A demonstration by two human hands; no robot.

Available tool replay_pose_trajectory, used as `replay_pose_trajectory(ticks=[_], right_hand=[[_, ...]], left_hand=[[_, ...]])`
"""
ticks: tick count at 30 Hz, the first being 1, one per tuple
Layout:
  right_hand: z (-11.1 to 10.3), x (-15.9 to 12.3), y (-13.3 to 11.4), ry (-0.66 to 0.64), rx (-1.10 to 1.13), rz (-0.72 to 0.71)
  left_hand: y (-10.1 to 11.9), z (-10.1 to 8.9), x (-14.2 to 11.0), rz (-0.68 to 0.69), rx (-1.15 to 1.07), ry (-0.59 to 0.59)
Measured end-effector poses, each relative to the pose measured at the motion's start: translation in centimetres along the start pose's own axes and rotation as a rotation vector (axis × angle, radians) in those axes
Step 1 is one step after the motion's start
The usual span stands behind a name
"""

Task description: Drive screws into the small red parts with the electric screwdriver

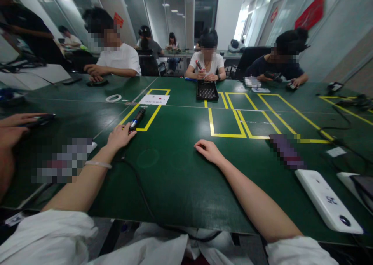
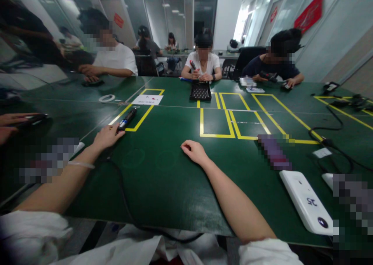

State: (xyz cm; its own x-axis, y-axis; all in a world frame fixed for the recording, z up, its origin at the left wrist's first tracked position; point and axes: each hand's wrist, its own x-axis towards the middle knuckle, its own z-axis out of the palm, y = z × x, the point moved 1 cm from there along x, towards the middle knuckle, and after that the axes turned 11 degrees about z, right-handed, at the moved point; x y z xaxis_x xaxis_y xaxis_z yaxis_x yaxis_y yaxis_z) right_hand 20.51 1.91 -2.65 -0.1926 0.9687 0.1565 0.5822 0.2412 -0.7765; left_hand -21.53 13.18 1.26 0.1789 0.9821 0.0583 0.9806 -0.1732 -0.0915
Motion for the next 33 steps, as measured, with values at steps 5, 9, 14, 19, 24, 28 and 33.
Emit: replay_pose_trajectory(ticks=[5, 9, 14, 19, 24, 28, 33], right_hand=[[0.0, 0.0, 0.0, 0.0, -0.004, -0.003], [-0.1, -0.1, -0.2, 0.002, -0.012, -0.004], [-0.2, -0.1, -0.5, 0.001, -0.016, -0.006], [-0.1, -0.1, -0.2, 0.001, -0.021, -0.017], [-0.1, 0.0, 0.0, -0.003, -0.019, -0.012], [0.0, 0.0, 0.1, -0.008, 0.005, -0.002], [0.2, -0.1, 0.3, -0.026, 0.082, 0.026]], left_hand=[[-2.0, -0.5, 0.6, -0.048, 0.048, -0.063], [-0.7, -1.0, -0.2, -0.044, 0.15, 0.01], [0.9, -1.1, -1.4, 0.013, 0.239, 0.19], [0.9, -1.7, -1.2, -0.011, 0.277, 0.132], [3.3, -3.9, -0.7, -0.032, 0.158, 0.194], [9.9, -6.1, -1.3, 0.127, -0.268, 0.314], [19.6, -7.1, -3.0, 0.544, -0.793, 0.174]])
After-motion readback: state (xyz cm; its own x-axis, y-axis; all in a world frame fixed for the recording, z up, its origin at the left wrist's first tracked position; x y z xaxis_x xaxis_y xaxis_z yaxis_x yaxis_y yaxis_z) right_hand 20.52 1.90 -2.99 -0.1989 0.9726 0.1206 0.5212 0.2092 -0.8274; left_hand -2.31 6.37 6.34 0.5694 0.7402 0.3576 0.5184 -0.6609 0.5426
